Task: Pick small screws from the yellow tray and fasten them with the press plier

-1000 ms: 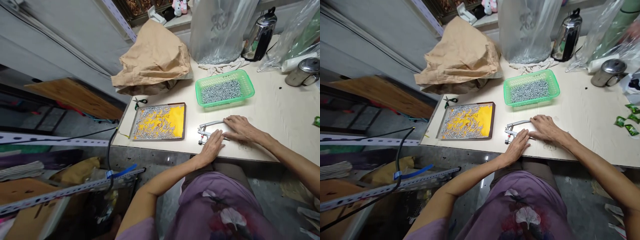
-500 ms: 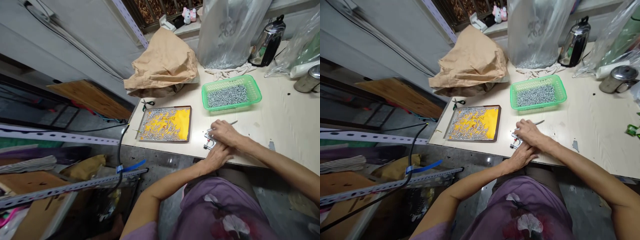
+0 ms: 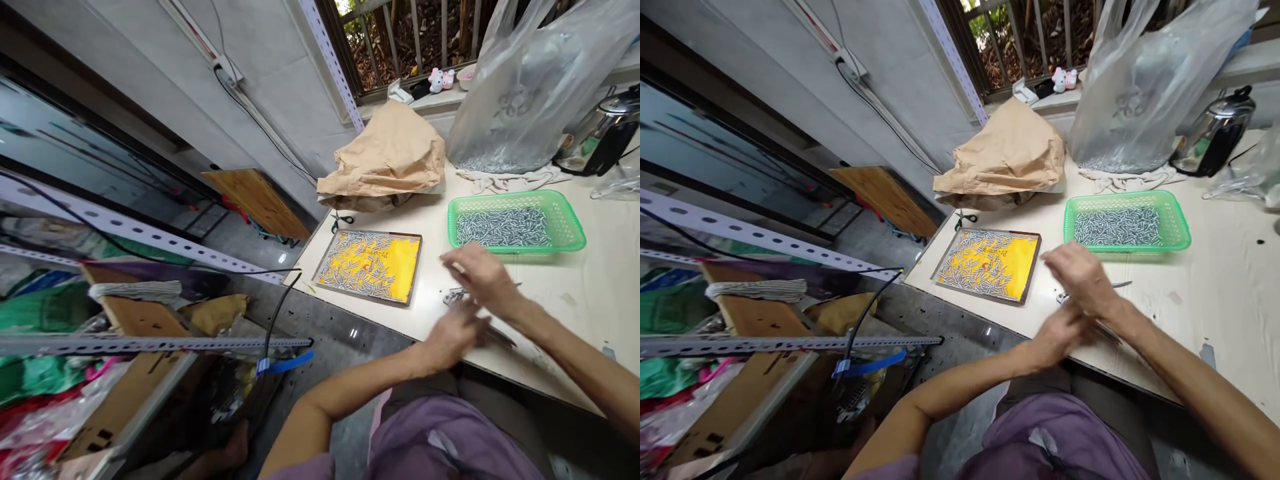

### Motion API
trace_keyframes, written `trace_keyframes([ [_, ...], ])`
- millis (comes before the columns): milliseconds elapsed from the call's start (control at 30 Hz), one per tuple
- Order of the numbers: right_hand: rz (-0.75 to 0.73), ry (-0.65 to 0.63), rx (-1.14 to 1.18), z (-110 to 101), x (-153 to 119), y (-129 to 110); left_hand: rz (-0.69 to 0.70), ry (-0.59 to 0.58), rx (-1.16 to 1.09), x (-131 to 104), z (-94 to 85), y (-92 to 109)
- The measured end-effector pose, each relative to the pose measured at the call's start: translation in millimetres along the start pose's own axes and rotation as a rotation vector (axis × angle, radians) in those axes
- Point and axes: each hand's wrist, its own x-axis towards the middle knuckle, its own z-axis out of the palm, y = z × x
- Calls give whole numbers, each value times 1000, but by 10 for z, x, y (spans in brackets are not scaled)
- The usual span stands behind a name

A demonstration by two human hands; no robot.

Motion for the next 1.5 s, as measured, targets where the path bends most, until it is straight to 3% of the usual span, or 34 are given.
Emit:
trace_keyframes([
  [33,73,69,-53,-123,50,120,-74,43,53,1,-112,-92],
  [133,275,54,-232,-400,109,531,-418,145,320,8,-537,-471],
  [233,350,7,-377,-470,-24,723,-639,53,483,1,-889,-821],
  [367,281,-65,-258,-317,-452,383,-663,-119,505,-8,-1004,-1028],
  [467,309,-208,-141,-143,-805,-3,-623,-153,515,17,-994,-1063],
  [600,389,-398,-178,28,-1124,-226,-618,-60,407,103,-1007,-947],
  [700,423,-475,-187,78,-1232,-222,-699,-7,36,166,-928,-657],
  [800,426,-503,-179,86,-1260,-214,-843,-112,-440,187,-731,-299],
  [900,424,-496,-165,73,-1247,-237,-975,-234,-692,179,-522,-67],
  [1067,437,-532,-163,39,-1203,-281,-1059,-297,-746,171,-387,-15],
  [1200,454,-558,-182,41,-1195,-284,-1078,-335,-697,191,-394,-29],
  [1500,443,-534,-153,60,-1230,-284,-1087,-543,-616,323,-450,-50],
])
